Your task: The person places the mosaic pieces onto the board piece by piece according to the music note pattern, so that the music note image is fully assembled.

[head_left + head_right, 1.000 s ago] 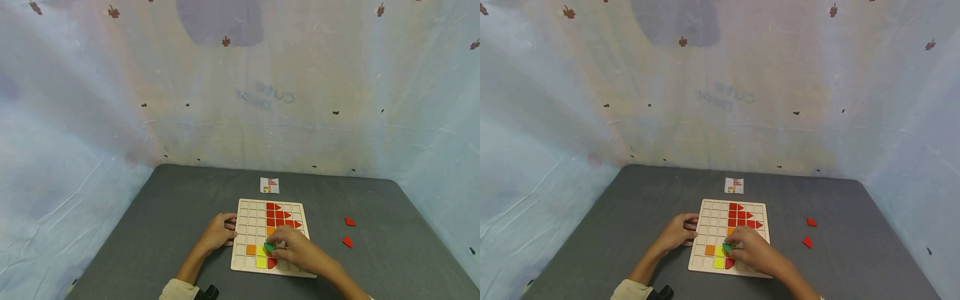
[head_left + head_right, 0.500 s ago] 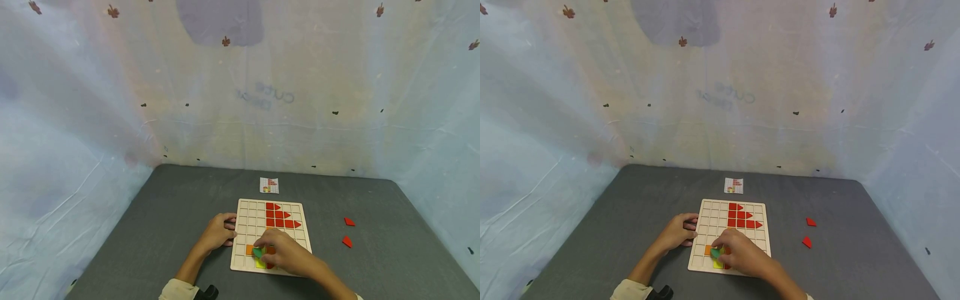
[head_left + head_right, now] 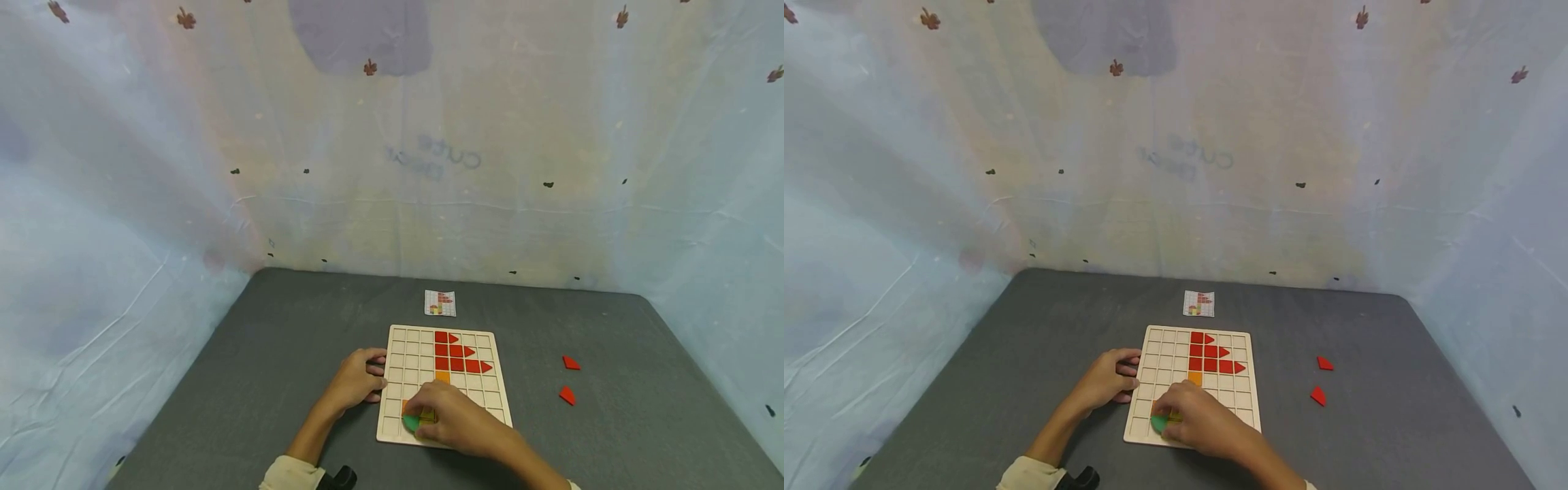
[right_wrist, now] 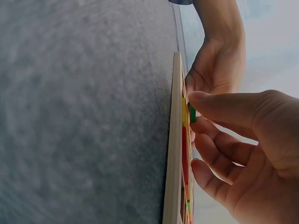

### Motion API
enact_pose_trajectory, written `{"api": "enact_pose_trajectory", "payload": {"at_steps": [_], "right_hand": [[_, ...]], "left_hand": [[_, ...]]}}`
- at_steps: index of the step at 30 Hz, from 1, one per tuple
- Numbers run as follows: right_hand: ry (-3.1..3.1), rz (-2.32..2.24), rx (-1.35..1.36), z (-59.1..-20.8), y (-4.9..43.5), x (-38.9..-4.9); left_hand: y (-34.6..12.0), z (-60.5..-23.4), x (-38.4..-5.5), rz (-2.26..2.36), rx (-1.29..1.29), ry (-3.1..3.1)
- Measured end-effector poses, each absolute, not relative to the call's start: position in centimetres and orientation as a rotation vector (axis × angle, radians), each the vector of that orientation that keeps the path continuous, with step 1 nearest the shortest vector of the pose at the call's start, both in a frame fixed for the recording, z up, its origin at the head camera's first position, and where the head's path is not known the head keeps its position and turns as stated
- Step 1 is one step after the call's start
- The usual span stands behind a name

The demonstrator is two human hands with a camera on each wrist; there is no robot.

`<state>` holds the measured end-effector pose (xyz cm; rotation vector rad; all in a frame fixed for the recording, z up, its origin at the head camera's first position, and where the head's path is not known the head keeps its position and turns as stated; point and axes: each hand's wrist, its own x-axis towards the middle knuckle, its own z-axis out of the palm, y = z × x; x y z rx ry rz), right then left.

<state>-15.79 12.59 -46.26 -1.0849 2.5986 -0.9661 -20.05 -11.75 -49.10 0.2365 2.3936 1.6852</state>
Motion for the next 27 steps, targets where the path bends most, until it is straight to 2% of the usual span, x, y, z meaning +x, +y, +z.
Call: {"api": "enact_pose_trajectory", "payload": {"at_steps": [27], "right_hand": [[2.582, -1.042, -1.004, -46.2, 13.4, -15.9]], "left_hand": [[-11.7, -49.0, -20.0, 1.675, 0.220, 2.409]]}}
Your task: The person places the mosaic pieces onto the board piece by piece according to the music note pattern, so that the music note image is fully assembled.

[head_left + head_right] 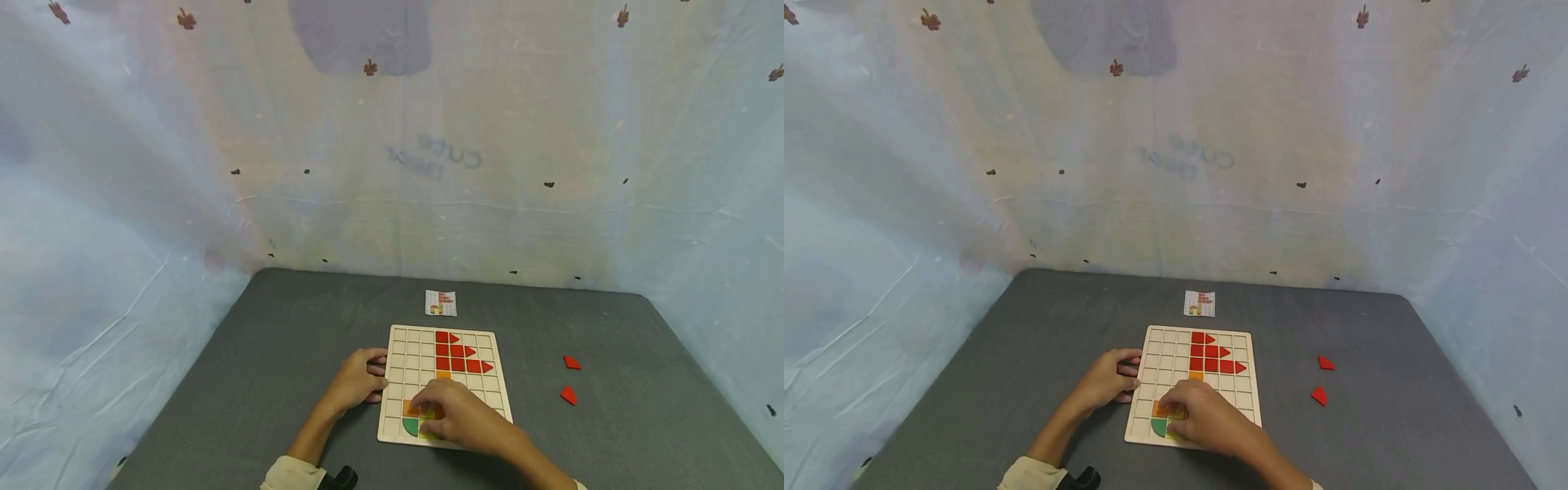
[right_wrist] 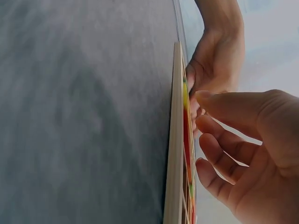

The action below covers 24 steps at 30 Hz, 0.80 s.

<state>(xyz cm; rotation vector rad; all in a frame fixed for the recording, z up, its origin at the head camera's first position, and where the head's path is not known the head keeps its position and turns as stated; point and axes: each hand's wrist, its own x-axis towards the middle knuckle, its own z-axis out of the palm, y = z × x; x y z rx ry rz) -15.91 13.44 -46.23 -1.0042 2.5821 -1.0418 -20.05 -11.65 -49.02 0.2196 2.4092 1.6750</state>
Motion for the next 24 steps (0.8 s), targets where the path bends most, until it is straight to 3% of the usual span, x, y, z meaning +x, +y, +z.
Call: {"api": "enact_pose_trajectory", "payload": {"at_steps": [24], "right_hand": [[2.853, -1.118, -0.723, -46.6, 22.6, -16.1]], "left_hand": [[-11.7, -48.9, -19.9, 1.685, 0.229, 2.409]]}}
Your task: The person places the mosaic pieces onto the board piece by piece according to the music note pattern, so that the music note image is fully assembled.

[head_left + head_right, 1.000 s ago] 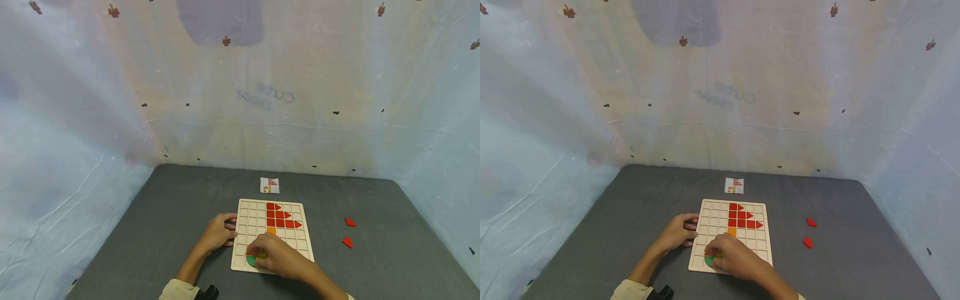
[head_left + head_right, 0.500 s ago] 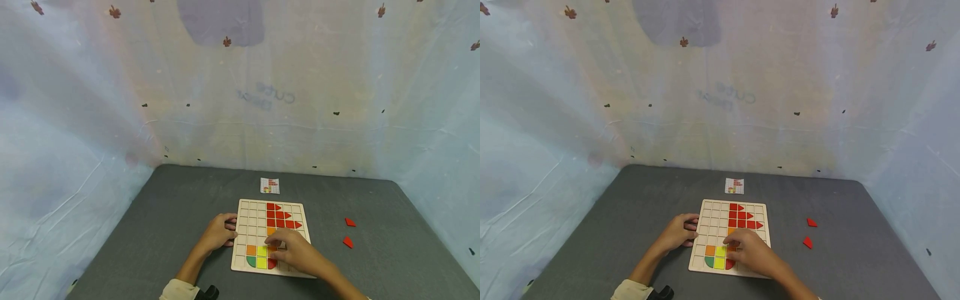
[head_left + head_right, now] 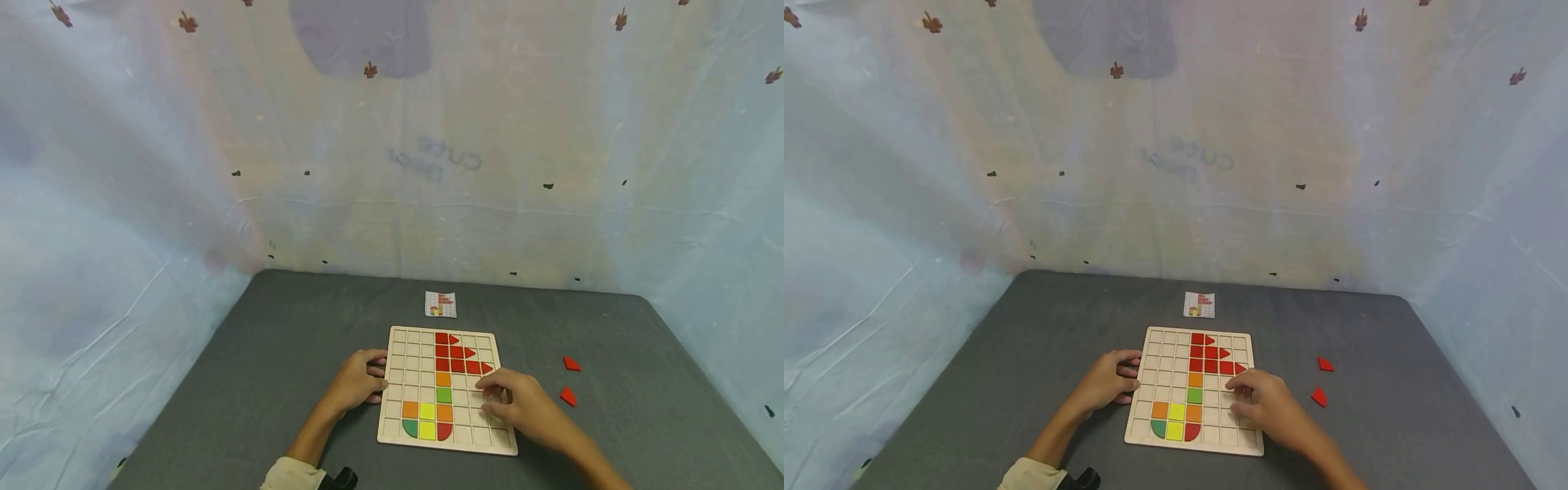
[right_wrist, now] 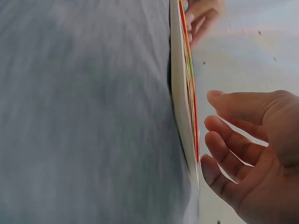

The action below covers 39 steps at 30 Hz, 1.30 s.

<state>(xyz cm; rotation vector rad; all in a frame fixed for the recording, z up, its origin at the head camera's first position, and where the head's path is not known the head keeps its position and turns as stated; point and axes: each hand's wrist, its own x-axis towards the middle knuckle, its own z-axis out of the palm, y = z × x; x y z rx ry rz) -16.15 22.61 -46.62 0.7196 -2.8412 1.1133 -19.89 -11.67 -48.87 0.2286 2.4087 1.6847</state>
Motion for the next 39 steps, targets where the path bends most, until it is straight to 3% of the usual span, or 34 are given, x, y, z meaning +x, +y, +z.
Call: {"api": "enact_pose_trajectory", "payload": {"at_steps": [13, 39], "right_hand": [[-2.848, 1.022, 0.450, -46.8, 27.3, -15.8], [-2.918, 0.750, 0.209, -46.8, 33.8, -15.3]], "left_hand": [[-11.6, -49.0, -19.9, 1.688, 0.237, 2.422], [-11.6, -49.0, -20.0, 1.687, 0.217, 2.410]]}}
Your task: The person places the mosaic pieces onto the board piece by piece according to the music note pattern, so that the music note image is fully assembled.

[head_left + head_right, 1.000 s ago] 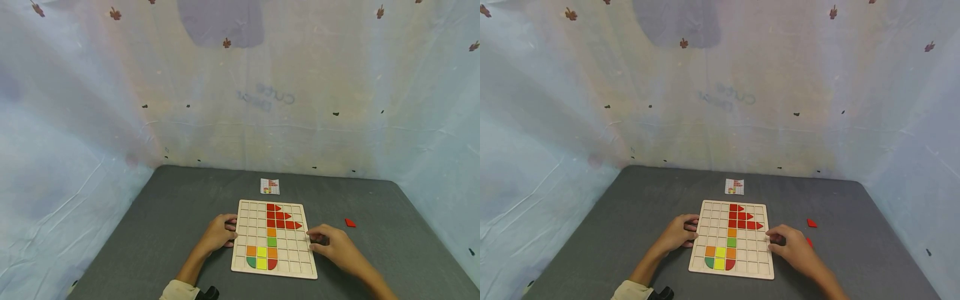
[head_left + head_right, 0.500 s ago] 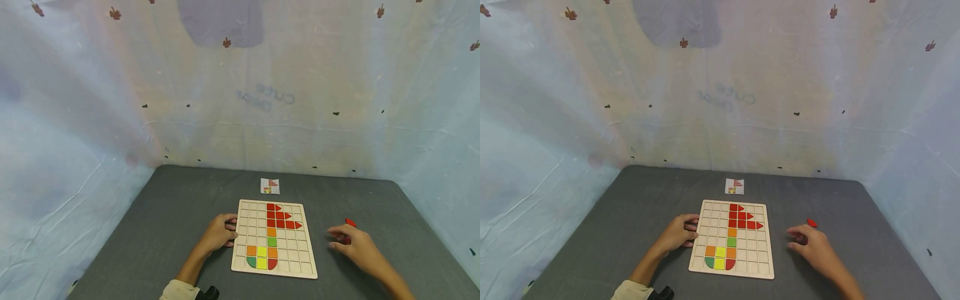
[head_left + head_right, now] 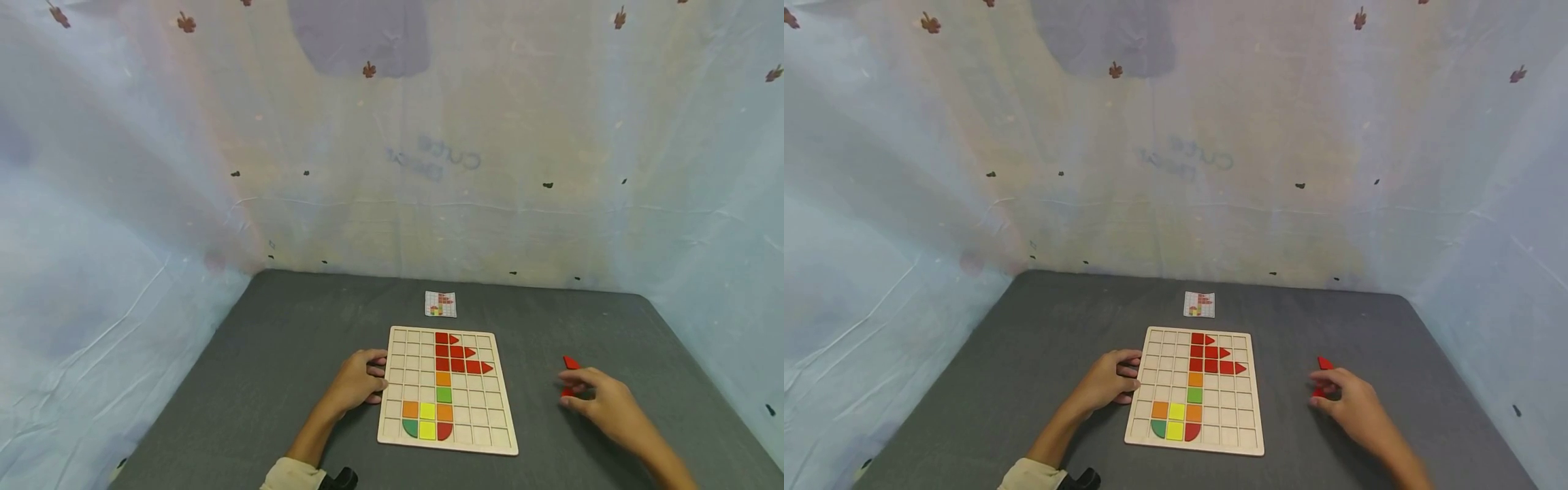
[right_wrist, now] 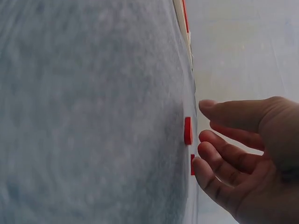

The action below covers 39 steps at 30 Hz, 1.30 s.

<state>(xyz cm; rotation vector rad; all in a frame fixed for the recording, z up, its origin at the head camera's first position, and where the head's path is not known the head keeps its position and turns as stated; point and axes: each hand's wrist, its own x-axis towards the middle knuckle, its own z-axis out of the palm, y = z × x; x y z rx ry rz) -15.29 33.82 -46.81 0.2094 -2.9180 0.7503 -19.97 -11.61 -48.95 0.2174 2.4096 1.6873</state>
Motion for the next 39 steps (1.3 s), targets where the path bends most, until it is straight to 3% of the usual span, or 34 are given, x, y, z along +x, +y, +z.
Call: {"api": "enact_pose_trajectory", "payload": {"at_steps": [39], "right_hand": [[-3.067, 0.800, 0.271, -46.8, 34.8, -16.3]], "left_hand": [[-11.6, -49.1, -20.0, 1.676, 0.213, 2.421]]}}
